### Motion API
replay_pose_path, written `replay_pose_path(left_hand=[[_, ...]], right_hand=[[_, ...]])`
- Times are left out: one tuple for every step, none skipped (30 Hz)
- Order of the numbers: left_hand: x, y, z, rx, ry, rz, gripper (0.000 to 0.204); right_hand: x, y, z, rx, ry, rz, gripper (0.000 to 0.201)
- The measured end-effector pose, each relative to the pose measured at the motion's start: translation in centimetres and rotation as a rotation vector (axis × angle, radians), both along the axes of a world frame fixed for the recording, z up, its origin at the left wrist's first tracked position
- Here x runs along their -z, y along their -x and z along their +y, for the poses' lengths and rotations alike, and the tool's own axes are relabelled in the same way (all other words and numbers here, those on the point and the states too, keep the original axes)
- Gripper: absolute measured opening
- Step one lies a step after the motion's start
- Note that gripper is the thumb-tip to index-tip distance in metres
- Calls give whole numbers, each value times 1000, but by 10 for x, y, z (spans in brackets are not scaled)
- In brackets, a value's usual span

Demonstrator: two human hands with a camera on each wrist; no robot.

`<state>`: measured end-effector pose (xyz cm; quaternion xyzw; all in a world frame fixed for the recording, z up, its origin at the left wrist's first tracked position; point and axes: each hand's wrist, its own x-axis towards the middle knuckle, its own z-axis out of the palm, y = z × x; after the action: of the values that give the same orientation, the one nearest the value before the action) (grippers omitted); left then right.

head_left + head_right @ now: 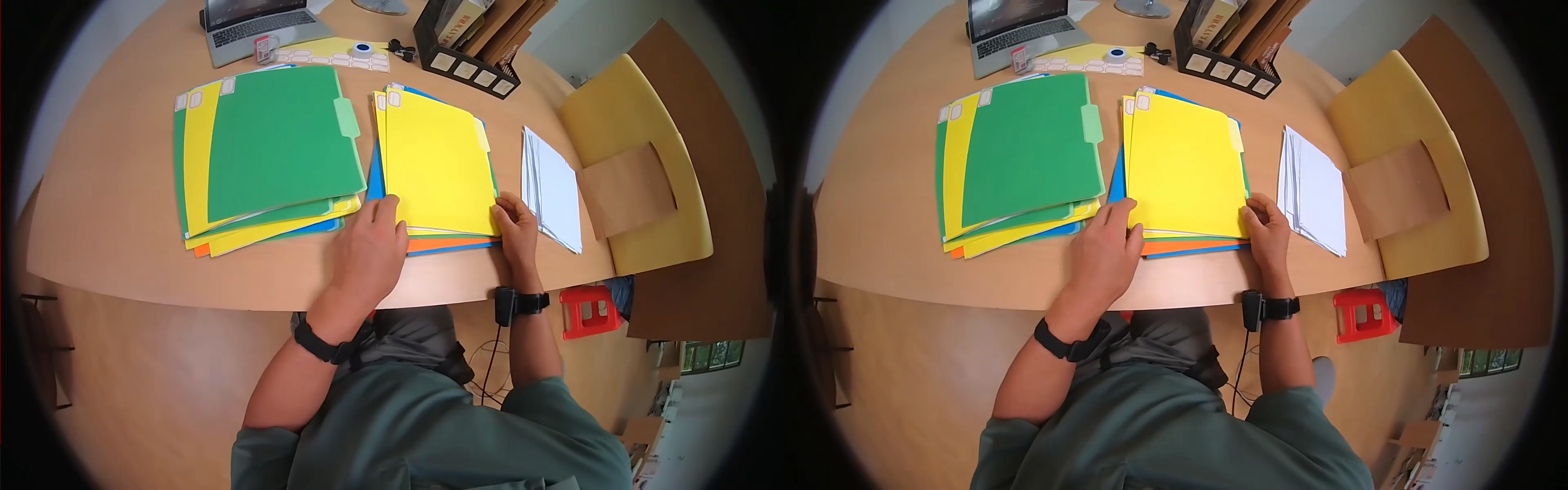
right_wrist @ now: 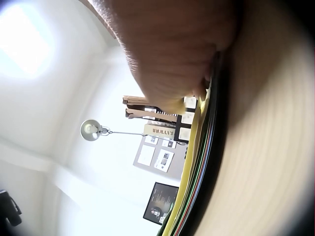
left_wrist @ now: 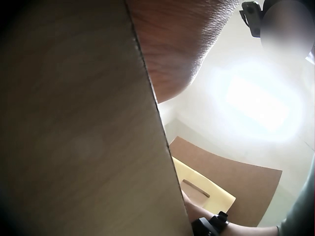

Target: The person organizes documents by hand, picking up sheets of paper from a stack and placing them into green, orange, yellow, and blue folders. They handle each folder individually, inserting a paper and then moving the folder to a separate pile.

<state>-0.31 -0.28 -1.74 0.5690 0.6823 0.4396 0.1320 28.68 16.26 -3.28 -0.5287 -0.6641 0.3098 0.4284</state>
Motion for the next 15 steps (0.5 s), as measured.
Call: replay_pose_path(left_hand=[[1, 0, 0, 3, -15, -19, 38], [2, 0, 0, 4, -30, -38, 38], [3, 0, 1, 7, -33, -34, 38], [6, -1, 1, -13, -78, 0, 38], [8, -1, 2, -32, -124, 35, 39], [9, -1, 2, -30, -127, 42, 39], [10, -1, 2, -27, -136, 7, 39], [10, -2, 3, -25, -144, -27, 39], [12, -1, 4, -21, -147, -18, 39], [13, -1, 5, -17, -162, -35, 35], [14, 0, 6, -13, -177, -51, 31], [16, 0, 7, -10, -178, -41, 31], [16, 2, 9, 12, -208, -71, 27], [16, 3, 10, 34, -236, -99, 23], [13, 5, 9, 37, -232, -84, 23]], right_hand=[[2, 0, 1, -7, 9, -8, 35], [3, -1, 2, -15, 18, -16, 36], [3, -1, 2, -13, 15, -12, 36], [3, -1, 2, -18, 16, -36, 36], [3, -1, 1, -24, 17, -58, 36], [4, -1, 2, -22, 14, -51, 36], [5, -2, 2, -32, 10, -60, 36], [6, -3, 2, -41, 6, -68, 36], [5, -2, 2, -38, 4, -59, 36], [5, -1, 1, -42, 4, -55, 37], [4, -1, 0, -46, 4, -50, 37], [3, -1, -1, -44, 3, -40, 37], [2, -1, -1, -43, -11, -67, 37], [2, 0, -2, -41, -24, -92, 37], [4, -1, -2, -40, -21, -76, 37]])
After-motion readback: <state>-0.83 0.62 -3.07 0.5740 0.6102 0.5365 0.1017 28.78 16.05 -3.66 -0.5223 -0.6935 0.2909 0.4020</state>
